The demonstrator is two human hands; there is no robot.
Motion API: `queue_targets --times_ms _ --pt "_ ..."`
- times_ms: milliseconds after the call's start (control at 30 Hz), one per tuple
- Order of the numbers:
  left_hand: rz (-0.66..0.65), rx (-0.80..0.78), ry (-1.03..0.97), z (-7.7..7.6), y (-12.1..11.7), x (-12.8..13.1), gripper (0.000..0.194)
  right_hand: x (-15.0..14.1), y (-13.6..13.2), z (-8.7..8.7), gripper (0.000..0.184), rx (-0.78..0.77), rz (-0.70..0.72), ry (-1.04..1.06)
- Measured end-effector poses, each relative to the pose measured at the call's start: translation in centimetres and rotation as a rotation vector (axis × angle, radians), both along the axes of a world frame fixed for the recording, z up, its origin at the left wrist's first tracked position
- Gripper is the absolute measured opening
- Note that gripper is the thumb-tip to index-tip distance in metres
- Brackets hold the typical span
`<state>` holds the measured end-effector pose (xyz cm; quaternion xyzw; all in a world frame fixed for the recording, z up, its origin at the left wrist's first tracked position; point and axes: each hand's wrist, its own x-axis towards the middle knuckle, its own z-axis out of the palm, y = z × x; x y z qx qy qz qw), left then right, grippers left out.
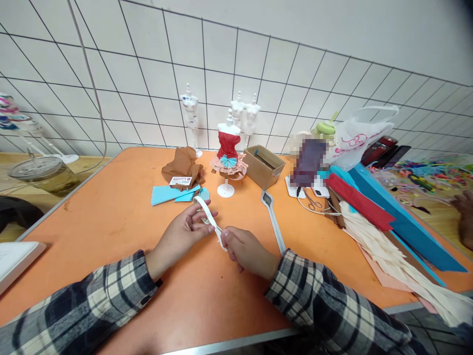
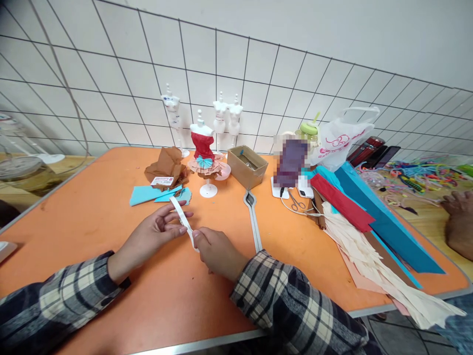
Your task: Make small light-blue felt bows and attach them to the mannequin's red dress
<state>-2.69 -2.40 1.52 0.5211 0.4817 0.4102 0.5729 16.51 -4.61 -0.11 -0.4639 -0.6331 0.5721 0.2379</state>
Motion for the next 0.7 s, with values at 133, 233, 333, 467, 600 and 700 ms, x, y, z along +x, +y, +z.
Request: queue_targets --times_ms 133,233,333,467,600,700 --pt "-0.003 0.007 0.009 0.09 -0.07 -0.01 0.079 0.04 -0.05 0.04 0.031 0.025 0.008 -0.014" --pt "-0.009 0.008 0.024 0.07 -0.05 0.05 0.081 0.09 -0.06 0.04 0.033 0.038 0.018 -0.049" --pt "-0.008 0.026 0.056 -0.07 -0.08 0.19 0.081 0.1 -0.01 0.0 0.035 0.046 0.017 -0.077" --pt "-0.014 0.062 0.096 -0.18 -0.3 0.33 0.08 0.15 0.09 0.11 0.035 0.056 -0.003 -0.095" --pt "-0.007 0.1 0.106 -0.03 -0.4 0.3 0.076 0.21 0.05 0.39 0.031 0.009 -0.002 -0.059" --pt "-0.004 0.113 0.099 0.01 -0.37 0.21 0.074 0.1 -0.09 0.48 0.03 -0.007 0.008 -0.052"
